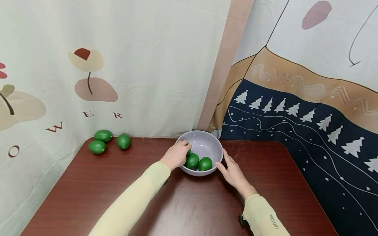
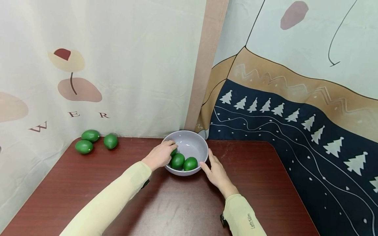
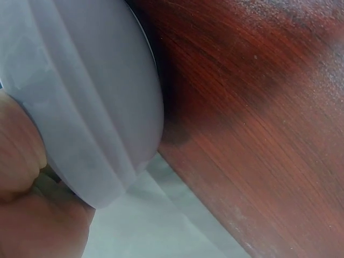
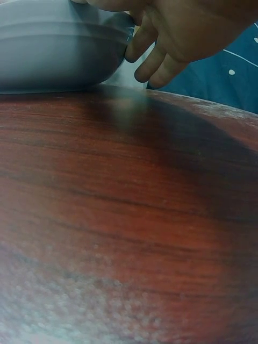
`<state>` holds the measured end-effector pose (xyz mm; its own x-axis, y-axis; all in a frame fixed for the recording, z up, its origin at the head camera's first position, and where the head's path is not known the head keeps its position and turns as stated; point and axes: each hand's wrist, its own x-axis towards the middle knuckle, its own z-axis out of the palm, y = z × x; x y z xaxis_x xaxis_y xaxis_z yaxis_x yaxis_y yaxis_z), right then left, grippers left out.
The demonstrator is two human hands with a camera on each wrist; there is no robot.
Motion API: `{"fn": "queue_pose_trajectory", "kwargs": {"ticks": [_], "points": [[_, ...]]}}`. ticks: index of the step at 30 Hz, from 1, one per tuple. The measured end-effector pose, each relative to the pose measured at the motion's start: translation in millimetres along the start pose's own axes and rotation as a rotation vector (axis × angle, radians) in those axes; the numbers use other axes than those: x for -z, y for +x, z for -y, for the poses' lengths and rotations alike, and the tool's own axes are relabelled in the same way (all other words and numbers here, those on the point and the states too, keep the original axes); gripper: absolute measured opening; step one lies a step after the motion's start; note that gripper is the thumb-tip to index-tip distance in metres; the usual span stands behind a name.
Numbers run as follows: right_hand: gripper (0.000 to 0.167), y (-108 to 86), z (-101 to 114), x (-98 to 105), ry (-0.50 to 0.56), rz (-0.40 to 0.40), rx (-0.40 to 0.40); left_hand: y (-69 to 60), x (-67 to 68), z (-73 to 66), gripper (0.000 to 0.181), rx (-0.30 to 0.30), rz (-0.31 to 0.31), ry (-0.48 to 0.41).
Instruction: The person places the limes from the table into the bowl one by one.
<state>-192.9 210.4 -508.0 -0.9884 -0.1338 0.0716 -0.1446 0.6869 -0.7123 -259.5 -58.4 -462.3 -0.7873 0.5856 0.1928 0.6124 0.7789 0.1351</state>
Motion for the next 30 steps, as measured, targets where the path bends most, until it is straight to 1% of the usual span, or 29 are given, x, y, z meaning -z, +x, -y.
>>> {"fn": "queue_pose_trajectory", "kwargs": {"ticks": [12, 15, 20, 25, 30], "points": [[0.076, 0.3, 1.0, 0.7, -0.001, 0.004, 0.002, 0.7, 2.4, -1.4, 0.043, 0.023, 0.033, -0.003], [0.077, -0.1, 1.3, 0.4, -0.002, 0.007, -0.005, 0.5, 2.2, -0.4, 0.044, 0.03, 0.043, -0.009], [0.077, -0.9, 2.3, -0.2, 0.003, 0.003, -0.017, 0.7, 0.3, 2.7, 0.043, 0.024, 0.039, -0.033], [0.076, -1.3, 2.2, -0.4, 0.002, 0.0, -0.02, 0.0, -0.1, 5.1, 0.045, 0.035, 0.038, -0.084], [0.076, -1.2, 2.8, 0.0, 0.009, -0.001, -0.028, -3.4, 1.6, 6.4, 0.046, 0.042, 0.006, -0.156]]}}
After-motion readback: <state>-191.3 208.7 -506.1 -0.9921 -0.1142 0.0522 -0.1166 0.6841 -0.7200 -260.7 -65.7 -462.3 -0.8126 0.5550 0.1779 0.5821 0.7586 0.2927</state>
